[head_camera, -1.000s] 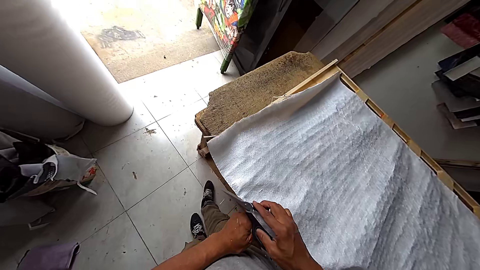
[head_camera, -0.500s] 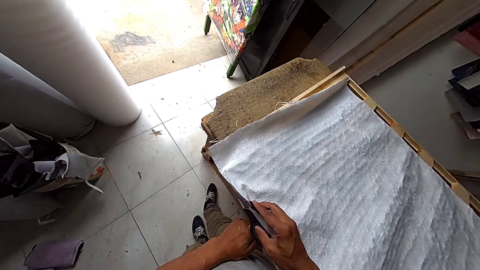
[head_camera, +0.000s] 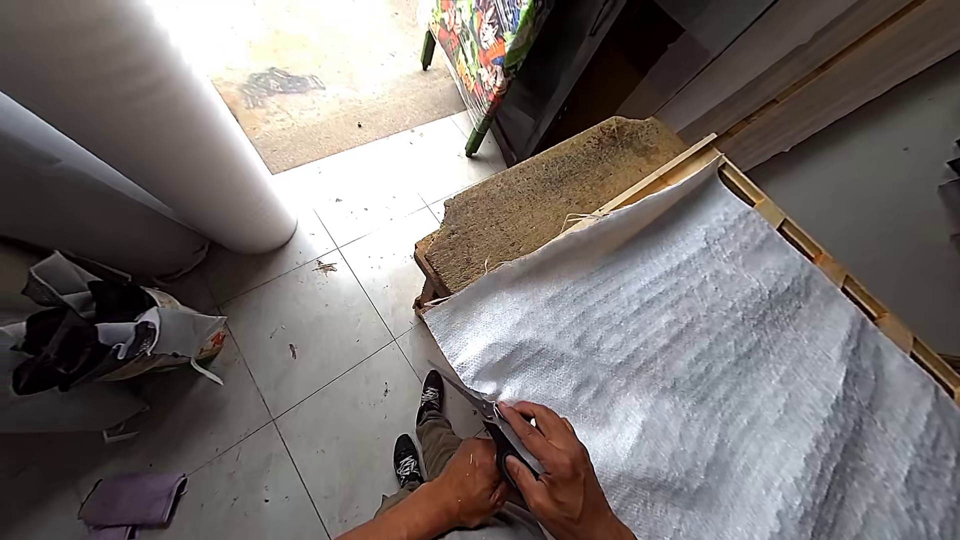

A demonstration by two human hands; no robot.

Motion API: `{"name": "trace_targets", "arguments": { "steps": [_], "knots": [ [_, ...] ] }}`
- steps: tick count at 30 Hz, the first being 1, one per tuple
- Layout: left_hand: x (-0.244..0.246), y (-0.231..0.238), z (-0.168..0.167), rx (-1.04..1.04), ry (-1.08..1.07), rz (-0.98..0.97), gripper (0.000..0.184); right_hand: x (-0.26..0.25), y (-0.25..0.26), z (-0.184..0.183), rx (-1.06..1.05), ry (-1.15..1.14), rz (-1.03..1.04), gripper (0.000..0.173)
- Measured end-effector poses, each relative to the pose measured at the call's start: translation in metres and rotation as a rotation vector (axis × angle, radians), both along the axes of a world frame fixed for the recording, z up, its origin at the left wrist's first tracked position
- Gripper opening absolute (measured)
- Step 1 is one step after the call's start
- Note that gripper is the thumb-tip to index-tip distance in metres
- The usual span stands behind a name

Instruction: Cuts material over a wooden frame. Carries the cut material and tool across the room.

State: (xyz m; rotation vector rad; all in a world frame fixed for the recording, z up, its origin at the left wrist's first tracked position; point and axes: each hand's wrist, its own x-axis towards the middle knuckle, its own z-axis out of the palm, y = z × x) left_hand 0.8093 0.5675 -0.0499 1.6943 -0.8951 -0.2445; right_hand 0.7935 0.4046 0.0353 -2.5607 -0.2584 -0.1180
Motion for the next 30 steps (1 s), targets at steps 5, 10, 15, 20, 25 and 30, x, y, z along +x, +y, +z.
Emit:
{"name": "trace_targets", "arguments": {
  "steps": [5,10,15,20,25,30],
  "knots": [
    [0.001,0.003,-0.003,0.014,-0.061,-0.027,0.033,-0.004,-0.001,-0.002,0.069,0.012,-0.039,0.047],
    [0.007,0.008,0.007,0.07,-0.159,0.036,0.028,0.029,0.024,-0.001,0.006,-0.018,-0.013,0.045],
    [0.02,0.013,0.01,0.104,-0.243,-0.009,0.031,0.045,0.029,0.0,0.085,0.007,-0.048,0.047],
    [0.036,0.019,0.022,0.222,-0.324,-0.088,0.031,0.076,0.044,-0.004,0.122,-0.015,-0.024,0.042],
    [0.06,0.027,0.024,0.122,0.379,0.139,0.031,0.101,0.036,-0.007,0.202,-0.003,-0.008,0.044],
    [0.132,0.032,0.03,-0.121,0.586,0.538,0.012,0.127,0.032,0.011,0.449,0.024,0.029,0.042]
  ]
}}
